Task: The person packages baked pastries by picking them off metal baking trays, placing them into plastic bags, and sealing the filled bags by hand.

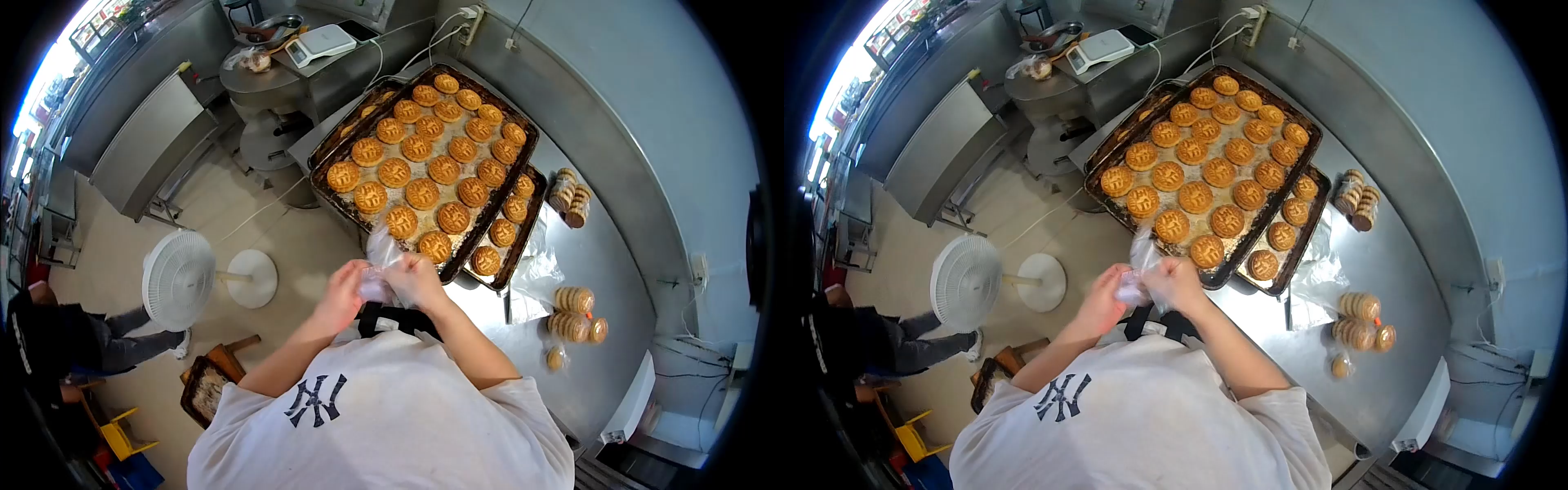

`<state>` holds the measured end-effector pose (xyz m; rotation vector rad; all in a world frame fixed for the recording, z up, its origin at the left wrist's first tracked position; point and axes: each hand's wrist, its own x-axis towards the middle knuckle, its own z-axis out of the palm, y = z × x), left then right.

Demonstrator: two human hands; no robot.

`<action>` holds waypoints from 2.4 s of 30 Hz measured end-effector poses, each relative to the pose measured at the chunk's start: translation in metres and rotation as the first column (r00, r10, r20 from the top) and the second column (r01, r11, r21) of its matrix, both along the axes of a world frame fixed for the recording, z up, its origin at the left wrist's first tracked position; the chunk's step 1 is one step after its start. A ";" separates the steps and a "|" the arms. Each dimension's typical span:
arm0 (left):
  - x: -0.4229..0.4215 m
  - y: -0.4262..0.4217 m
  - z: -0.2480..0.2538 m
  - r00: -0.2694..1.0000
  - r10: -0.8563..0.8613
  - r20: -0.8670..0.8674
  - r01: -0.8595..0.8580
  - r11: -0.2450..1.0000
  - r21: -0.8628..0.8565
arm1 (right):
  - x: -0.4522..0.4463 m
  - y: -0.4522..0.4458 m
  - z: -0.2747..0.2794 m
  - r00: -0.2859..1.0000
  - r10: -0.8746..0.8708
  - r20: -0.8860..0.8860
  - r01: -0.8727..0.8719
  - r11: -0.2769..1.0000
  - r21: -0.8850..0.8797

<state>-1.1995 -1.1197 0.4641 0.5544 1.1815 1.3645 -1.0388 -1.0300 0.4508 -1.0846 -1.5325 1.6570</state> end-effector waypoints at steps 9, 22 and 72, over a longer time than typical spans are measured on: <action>-0.091 0.031 -0.011 0.806 -0.114 -0.581 0.138 0.990 -0.003 | 0.065 0.048 0.044 0.689 -0.307 0.656 -0.116 0.847 0.518; -0.093 0.058 0.057 -0.589 0.618 -0.522 0.196 0.735 0.649 | 0.041 0.077 0.132 0.803 -0.596 -0.012 0.172 0.212 0.962; -0.018 0.218 -0.008 0.795 0.247 0.554 -0.372 0.920 0.125 | 0.157 0.422 -0.062 0.542 -0.197 0.817 -0.078 0.956 0.282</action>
